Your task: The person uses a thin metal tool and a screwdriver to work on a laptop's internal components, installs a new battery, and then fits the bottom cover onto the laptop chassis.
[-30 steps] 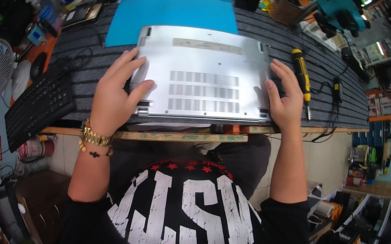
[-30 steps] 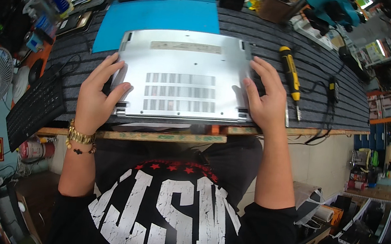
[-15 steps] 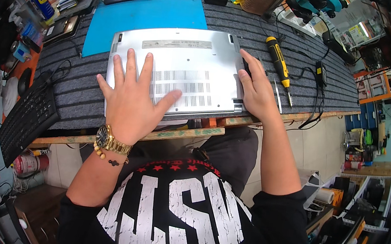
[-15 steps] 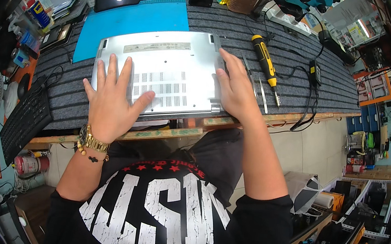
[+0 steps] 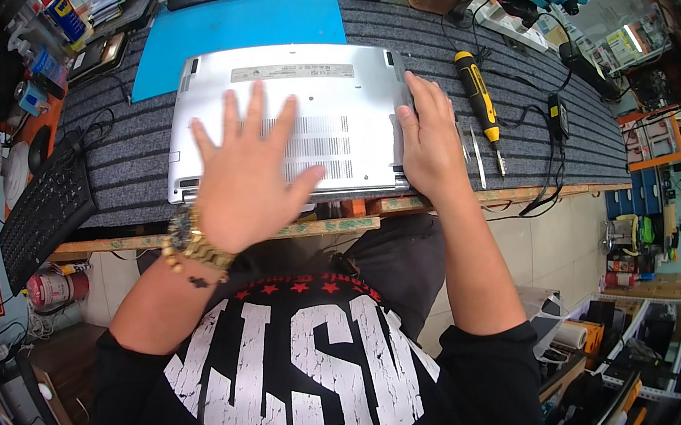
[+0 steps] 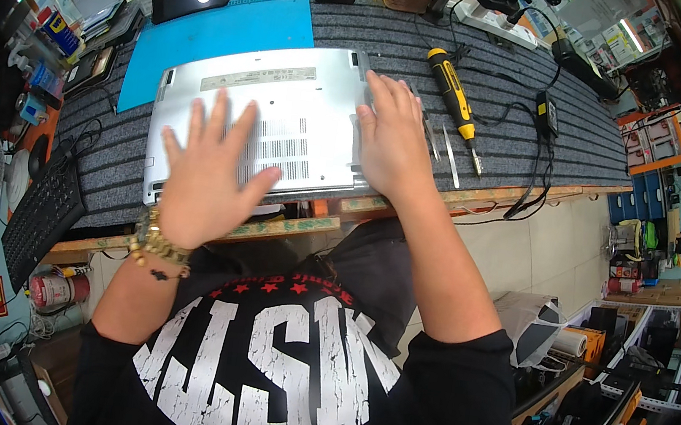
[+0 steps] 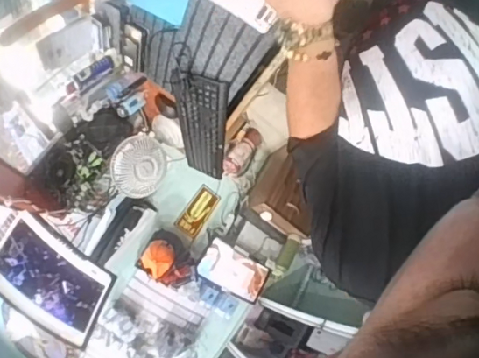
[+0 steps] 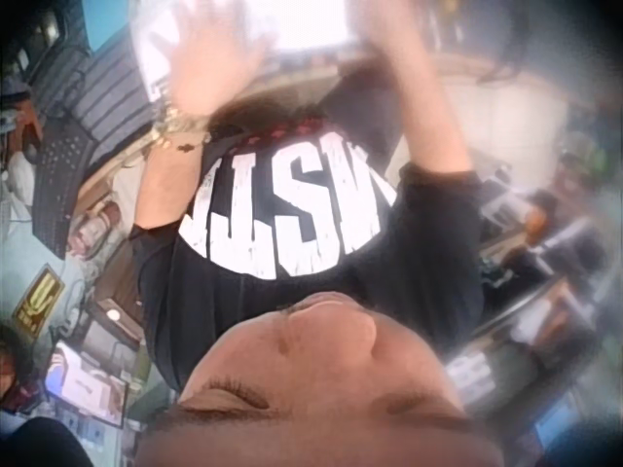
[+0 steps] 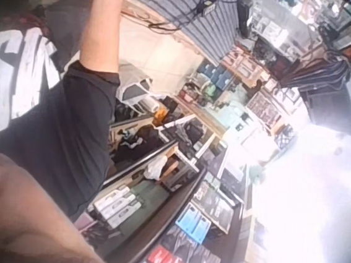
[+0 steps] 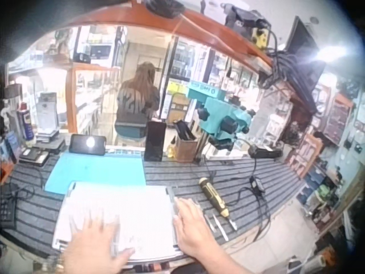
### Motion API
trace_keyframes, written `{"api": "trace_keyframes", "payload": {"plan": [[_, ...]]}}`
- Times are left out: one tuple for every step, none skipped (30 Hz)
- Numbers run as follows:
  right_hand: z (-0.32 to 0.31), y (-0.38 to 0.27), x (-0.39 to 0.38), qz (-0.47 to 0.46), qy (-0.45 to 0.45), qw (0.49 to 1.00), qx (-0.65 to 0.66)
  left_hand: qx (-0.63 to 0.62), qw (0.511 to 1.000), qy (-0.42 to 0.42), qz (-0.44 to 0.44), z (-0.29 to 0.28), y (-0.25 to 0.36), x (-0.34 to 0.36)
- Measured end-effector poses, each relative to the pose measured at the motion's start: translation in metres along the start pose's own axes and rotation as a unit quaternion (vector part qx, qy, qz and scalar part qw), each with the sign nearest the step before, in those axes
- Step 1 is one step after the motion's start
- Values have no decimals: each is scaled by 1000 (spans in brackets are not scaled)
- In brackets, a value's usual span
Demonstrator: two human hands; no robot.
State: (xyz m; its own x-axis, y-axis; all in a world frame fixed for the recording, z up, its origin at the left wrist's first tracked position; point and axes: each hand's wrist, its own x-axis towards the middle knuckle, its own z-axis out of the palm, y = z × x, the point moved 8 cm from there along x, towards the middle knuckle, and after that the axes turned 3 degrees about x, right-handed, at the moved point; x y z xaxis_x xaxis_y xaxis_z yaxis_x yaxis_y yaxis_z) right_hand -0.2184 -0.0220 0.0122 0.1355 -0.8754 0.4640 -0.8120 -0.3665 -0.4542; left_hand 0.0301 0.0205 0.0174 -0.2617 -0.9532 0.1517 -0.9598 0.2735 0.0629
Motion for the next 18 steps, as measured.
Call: {"api": "trace_keyframes", "payload": {"plan": [[1,-1,0,8,-2,1000,-7,-16,999,14,27,0,19,3],[1,-2,1,15,-4,1000,-15,-15,999,16,25,5,32,8],[0,-6,3,11,-4,1000,-14,-46,997,40,37,9,47,13],[-2,-7,2,15,2,1000,-24,-77,994,62,49,13,60,16],[-5,-6,0,21,9,999,-37,-79,994,62,49,22,69,19],[-7,-8,-1,21,9,999,-40,-69,992,92,48,22,78,20],[-11,-9,-1,30,19,999,-29,-58,990,123,46,20,81,20],[-13,-9,-3,40,28,999,-16,-61,988,132,50,19,82,19],[-13,-12,-3,41,27,999,-18,-63,988,130,51,20,83,19],[-15,-16,-3,42,34,998,-30,-61,989,124,59,20,84,20],[-14,-20,-3,40,39,998,-40,-59,989,117,64,20,84,20],[-9,-25,-5,39,37,998,-39,-59,990,116,62,21,84,20],[-4,-33,-7,27,41,998,-48,-58,990,114,61,22,84,20],[1,-39,-9,15,46,997,-54,-56,991,110,61,23,82,19],[5,-41,-12,13,44,998,-50,-53,991,109,57,24,79,19],[7,-37,-14,37,45,994,-89,-70,990,110,61,24,77,19],[8,-34,-17,63,47,989,-128,-85,988,109,67,24,75,17],[12,-31,-16,69,20,992,-102,-75,990,104,61,24,68,13]]}}
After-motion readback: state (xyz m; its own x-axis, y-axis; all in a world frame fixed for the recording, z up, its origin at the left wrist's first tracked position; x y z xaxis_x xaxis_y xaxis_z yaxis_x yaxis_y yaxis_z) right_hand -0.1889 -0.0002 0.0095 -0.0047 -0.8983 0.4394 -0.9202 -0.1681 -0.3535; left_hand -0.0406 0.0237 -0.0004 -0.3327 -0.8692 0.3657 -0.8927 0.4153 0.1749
